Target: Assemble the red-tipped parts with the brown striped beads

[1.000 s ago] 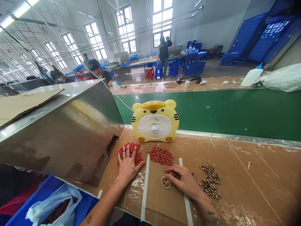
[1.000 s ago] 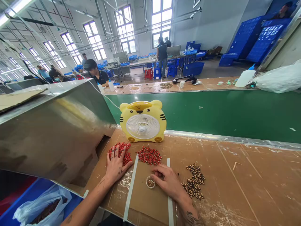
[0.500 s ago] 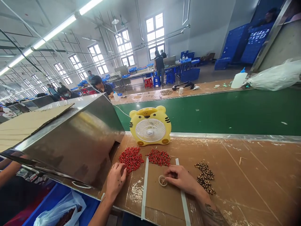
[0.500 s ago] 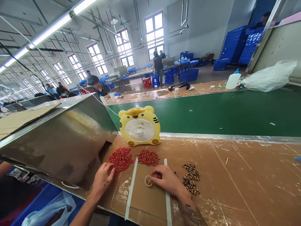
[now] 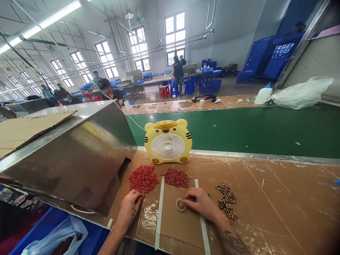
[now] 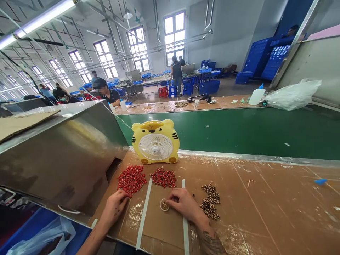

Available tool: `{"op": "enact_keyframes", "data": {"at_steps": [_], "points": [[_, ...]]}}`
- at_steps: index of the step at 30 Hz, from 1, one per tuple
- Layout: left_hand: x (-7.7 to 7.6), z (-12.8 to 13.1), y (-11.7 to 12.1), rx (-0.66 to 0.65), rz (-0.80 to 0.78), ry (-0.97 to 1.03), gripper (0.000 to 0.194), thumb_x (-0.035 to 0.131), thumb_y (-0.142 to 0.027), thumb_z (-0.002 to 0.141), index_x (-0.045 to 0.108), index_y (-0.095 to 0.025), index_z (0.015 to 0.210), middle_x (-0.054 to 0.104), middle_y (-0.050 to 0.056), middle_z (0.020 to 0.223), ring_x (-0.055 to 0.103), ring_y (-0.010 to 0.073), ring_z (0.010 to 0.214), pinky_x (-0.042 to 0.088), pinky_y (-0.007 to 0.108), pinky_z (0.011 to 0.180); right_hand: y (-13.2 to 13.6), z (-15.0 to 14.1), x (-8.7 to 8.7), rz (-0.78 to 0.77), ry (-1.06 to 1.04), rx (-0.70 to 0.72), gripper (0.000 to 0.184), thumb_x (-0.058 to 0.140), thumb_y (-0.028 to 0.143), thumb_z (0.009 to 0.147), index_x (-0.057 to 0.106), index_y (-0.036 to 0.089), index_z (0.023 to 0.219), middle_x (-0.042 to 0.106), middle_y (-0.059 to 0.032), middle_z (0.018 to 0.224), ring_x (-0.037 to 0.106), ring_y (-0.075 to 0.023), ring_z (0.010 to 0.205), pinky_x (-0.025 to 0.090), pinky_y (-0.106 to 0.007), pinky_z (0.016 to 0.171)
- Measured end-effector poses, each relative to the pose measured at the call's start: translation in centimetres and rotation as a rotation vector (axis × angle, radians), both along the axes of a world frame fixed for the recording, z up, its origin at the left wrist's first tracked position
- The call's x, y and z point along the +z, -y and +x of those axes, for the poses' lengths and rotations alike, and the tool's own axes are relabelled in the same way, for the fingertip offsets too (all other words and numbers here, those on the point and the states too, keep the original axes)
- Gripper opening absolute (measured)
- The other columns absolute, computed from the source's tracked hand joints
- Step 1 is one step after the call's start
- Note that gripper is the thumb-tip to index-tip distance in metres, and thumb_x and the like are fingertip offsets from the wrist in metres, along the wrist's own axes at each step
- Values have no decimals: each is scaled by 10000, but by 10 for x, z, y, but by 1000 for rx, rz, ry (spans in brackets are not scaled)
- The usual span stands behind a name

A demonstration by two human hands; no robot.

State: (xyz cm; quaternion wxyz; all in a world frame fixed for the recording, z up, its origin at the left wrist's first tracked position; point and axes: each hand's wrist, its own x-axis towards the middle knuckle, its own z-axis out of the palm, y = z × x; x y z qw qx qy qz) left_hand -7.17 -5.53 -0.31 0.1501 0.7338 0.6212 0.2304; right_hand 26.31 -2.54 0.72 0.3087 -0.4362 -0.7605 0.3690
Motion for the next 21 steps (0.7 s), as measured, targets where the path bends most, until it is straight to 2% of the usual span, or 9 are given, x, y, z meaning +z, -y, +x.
{"op": "enact_keyframes", "data": {"at_steps": [5, 10, 16, 19, 21], "points": [[4, -8, -1, -5, -82, -5, 291, 467, -166, 861, 754, -210, 889, 719, 94, 919, 688, 218, 816, 504, 300, 747, -4, 6, -4, -36, 22, 29, 255, 666, 405, 866, 753, 195, 751, 679, -12, 697, 589, -161, 634, 433, -244, 595], [13, -12, -3, -12, -198, -37, 228, 491, -103, 764, 698, -198, 756, 681, 43, 749, 619, 194, 709, 433, 261, 662, 0, 3, 4, -11, 117, 71, 234, 635, 346, 903, 741, 202, 752, 669, -12, 709, 600, -167, 663, 424, -258, 622], [19, -15, -11, -69, -349, -69, 189, 487, -87, 679, 650, -183, 677, 615, 4, 643, 538, 164, 632, 352, 225, 595, 1, -10, 25, 122, 263, 204, 223, 565, 241, 944, 726, 221, 790, 677, -29, 767, 620, -184, 761, 452, -274, 714], [27, -12, -10, -83, -371, -79, 165, 505, -121, 716, 651, -175, 659, 642, 22, 672, 556, 170, 654, 357, 236, 619, -5, -9, 23, 209, 291, 273, 226, 542, 198, 944, 710, 206, 791, 667, -42, 783, 598, -186, 781, 436, -276, 708], [31, -6, -8, -61, -382, 11, 143, 539, -178, 755, 654, -176, 670, 655, 25, 685, 559, 170, 652, 372, 239, 624, -10, -6, 16, 260, 277, 275, 224, 536, 202, 946, 698, 193, 792, 650, -49, 774, 574, -185, 768, 416, -279, 684]]}}
